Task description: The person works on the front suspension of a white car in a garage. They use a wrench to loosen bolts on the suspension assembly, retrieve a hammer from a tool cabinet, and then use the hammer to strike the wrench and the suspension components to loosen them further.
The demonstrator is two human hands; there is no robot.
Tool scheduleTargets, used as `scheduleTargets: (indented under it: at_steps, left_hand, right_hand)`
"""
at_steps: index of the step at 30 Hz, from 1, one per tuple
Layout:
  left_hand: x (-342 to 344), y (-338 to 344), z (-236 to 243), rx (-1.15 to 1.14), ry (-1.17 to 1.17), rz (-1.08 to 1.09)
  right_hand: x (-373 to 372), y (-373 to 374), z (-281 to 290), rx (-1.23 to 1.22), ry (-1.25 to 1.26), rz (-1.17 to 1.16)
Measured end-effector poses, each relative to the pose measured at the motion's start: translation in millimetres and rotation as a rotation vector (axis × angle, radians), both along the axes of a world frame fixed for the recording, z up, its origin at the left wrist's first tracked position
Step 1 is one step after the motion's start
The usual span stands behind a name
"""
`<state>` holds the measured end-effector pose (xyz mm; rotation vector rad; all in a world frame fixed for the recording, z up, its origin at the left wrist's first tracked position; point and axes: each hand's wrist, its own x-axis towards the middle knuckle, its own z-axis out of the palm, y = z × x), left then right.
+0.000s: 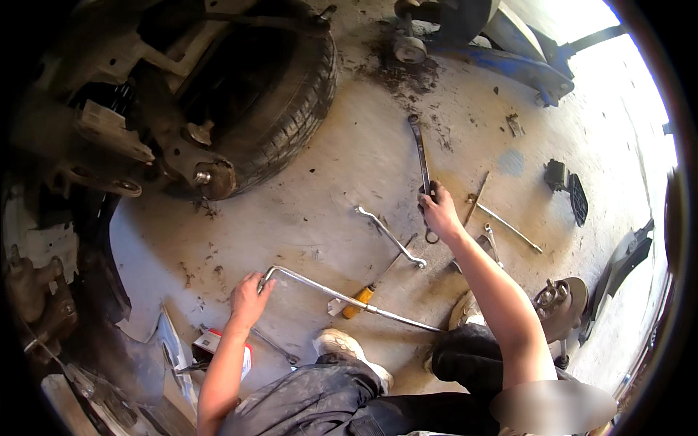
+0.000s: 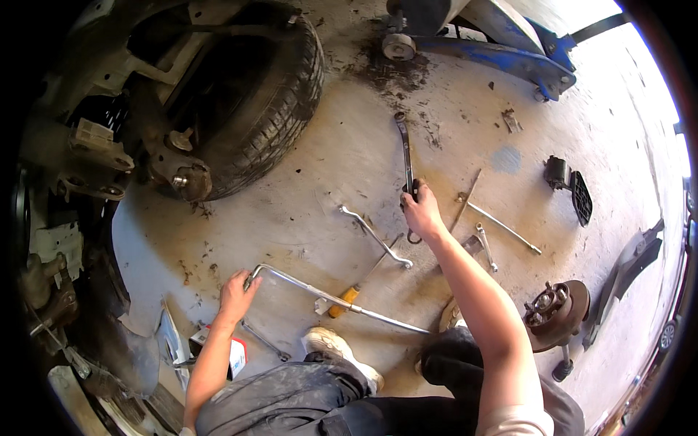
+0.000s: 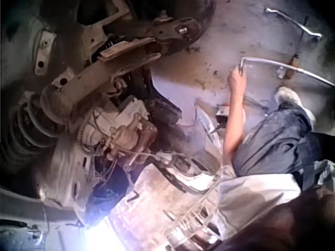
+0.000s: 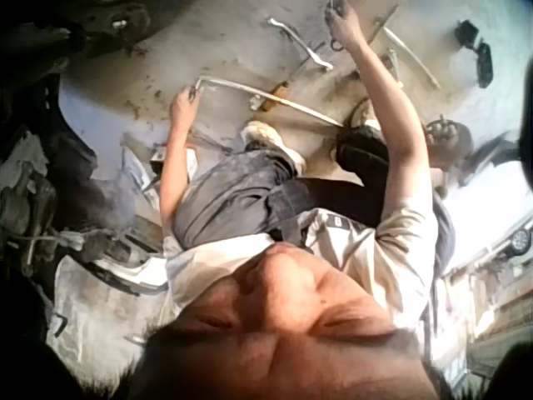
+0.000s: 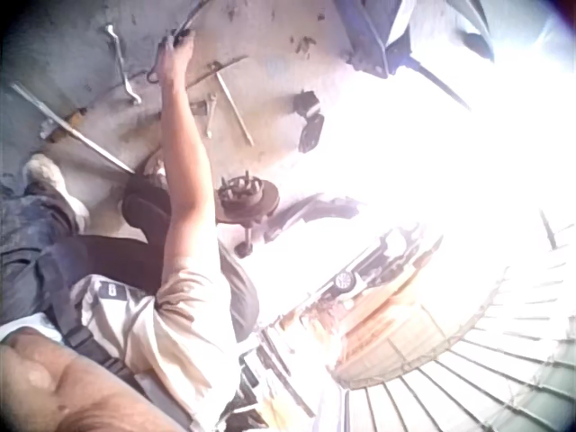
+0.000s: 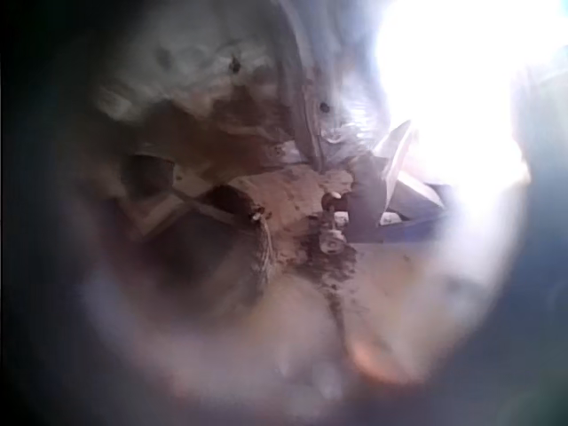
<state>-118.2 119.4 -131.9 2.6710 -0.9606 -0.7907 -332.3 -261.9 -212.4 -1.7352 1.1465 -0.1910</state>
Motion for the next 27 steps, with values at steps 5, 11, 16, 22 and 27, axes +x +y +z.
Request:
scheduleTargets:
  at_steps: [5,11,16,22,27]
  left_hand:
    - [-7,15,-21,-0.02,-0.036,0.003]
    - [-6,14,-21,-0.006,-0.021,0.014]
    - [-9,12,-13,0.033,-0.024,0.019]
    - [-13,13,-12,0.009,-0.047,0.042]
    - [-15,18,-16,0.001,-0.014,0.037]
  right_hand:
    - [5,48,69,0.306,-0.395,0.096]
    - [22,86,150,0.24,-0.478,0.414]
    - [26,99,171,0.251,-0.578,0.515]
    - [38,104,180,0.192,-0.486,0.536]
    - [72,92,186,-0.147,-0.17,0.44]
